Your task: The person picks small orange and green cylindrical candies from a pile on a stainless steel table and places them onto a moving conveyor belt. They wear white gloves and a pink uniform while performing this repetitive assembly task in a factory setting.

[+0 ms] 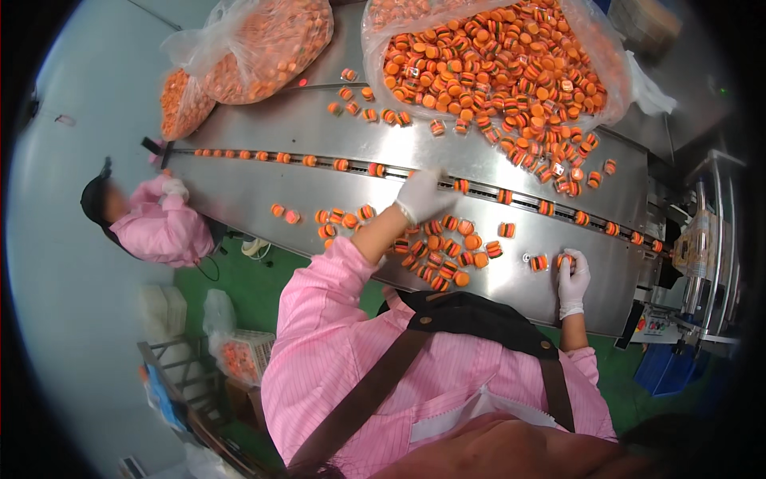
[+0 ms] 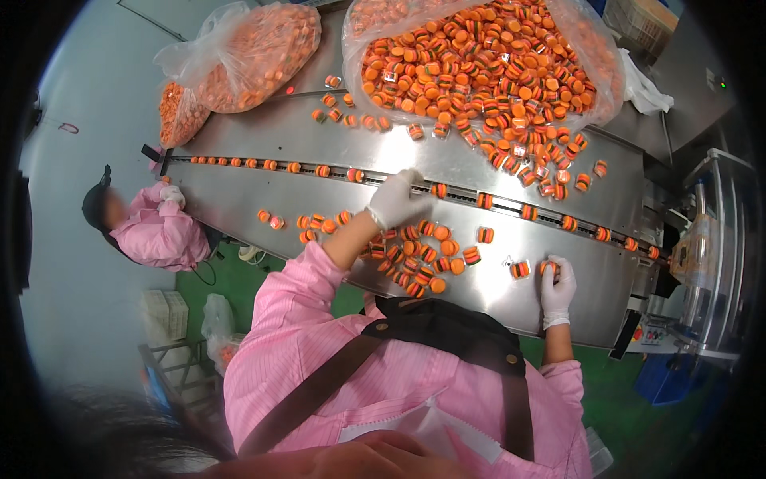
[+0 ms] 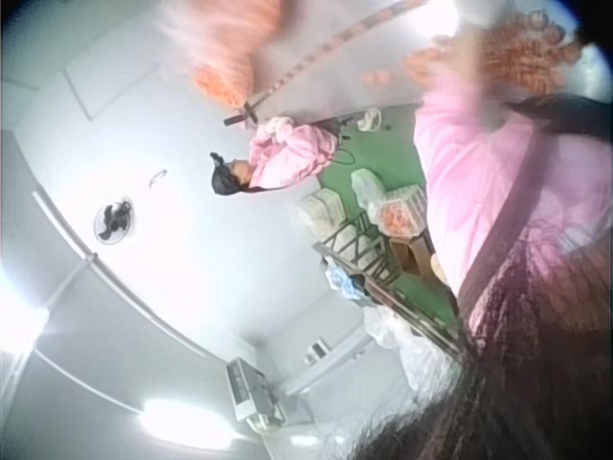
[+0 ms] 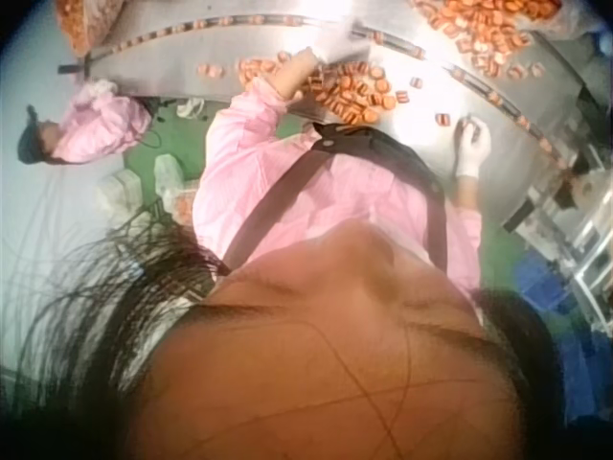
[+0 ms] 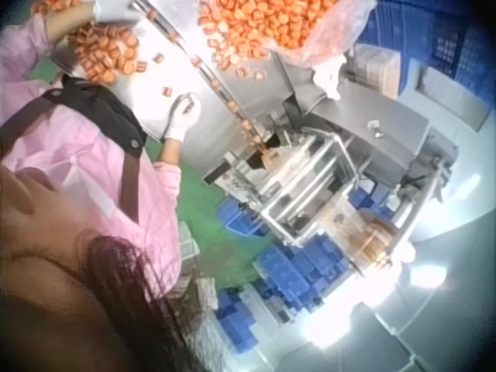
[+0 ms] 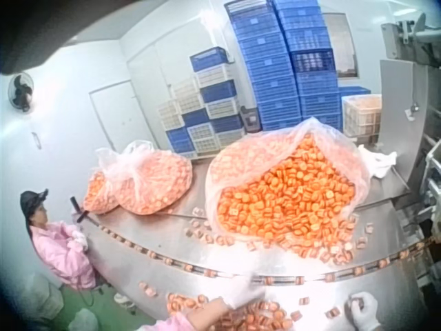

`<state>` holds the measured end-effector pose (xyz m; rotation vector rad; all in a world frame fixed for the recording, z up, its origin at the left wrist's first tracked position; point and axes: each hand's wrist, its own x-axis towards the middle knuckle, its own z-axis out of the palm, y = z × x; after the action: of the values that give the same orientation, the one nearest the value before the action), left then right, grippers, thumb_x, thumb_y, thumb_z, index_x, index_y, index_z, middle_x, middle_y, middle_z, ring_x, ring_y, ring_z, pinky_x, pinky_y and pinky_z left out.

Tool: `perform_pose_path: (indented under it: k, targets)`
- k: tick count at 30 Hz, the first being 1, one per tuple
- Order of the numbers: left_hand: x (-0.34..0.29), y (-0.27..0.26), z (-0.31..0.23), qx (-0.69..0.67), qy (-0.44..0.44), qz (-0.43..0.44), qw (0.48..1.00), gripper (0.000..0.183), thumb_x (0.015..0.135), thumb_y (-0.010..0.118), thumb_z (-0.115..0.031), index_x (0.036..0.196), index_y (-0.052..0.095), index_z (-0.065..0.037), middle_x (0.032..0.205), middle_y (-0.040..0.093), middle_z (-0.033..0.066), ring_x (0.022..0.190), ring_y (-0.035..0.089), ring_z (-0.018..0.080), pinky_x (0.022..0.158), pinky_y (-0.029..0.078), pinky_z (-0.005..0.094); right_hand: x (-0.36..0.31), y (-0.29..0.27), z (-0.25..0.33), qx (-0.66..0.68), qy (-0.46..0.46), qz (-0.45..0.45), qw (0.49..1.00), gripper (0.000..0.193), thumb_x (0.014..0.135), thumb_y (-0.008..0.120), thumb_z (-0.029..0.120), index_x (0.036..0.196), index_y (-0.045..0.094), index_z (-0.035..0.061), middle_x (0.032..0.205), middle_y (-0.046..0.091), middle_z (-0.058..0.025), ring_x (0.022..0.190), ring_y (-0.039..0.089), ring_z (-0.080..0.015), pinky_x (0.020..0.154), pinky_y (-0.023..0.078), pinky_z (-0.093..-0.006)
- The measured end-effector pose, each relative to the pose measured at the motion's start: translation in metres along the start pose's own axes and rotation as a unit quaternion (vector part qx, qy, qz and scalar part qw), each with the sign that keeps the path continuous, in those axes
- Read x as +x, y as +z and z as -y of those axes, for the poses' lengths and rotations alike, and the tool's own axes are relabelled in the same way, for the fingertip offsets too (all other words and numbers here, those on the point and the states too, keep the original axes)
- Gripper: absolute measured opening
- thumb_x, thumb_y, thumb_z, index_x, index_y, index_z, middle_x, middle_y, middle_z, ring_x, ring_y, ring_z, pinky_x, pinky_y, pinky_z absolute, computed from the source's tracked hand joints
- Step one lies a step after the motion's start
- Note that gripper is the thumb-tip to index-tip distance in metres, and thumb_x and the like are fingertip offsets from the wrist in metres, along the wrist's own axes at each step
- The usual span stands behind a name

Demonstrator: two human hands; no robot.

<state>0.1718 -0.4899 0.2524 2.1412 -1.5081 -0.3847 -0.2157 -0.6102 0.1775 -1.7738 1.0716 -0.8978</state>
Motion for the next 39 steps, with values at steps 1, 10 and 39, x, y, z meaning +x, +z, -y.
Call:
perform_pose_path:
  k: [1,10,39]
  targets:
    - [0.013,-0.002,0.006,0.013,0.015,-0.076,0.997,0.051,0.079,0.07,-0.041,0.111,0.056,-0.003,0.1,0.061,0.0215,0.093,0.061,0.0352,0.083,0.049,0.0422,0.0,0.0,-0.003,-0.001,0.004,0.002,1.0,0.013,0.089,0.058,0.003,0.101,0.063,0.0004,0.083,0.064,-0.0026,0.069,0.057,-0.0072,0.063,0.046,-0.021]
    - [0.117,-0.02,0.022,0.141,-0.075,0.102,0.982,0.056,0.078,0.072,-0.038,0.122,0.054,-0.007,0.11,0.062,0.0196,0.103,0.061,0.0347,0.089,0.048,0.0437,-0.001,-0.003,0.0,-0.027,0.008,0.014,1.0,0.014,0.091,0.058,0.005,0.104,0.062,0.0013,0.085,0.063,-0.0008,0.073,0.056,-0.0049,0.066,0.046,-0.0197]
    - [-0.033,-0.009,0.024,-0.091,-0.035,0.064,0.993,0.018,0.088,0.055,-0.014,0.097,0.066,-0.003,0.084,0.064,0.0154,0.081,0.061,0.0297,0.077,0.05,0.0383,0.012,-0.013,0.032,-0.133,-0.073,0.133,0.979,0.026,0.08,0.065,0.009,0.104,0.062,0.0015,0.095,0.057,-0.0144,0.089,0.059,-0.0288,0.08,0.048,-0.0343]
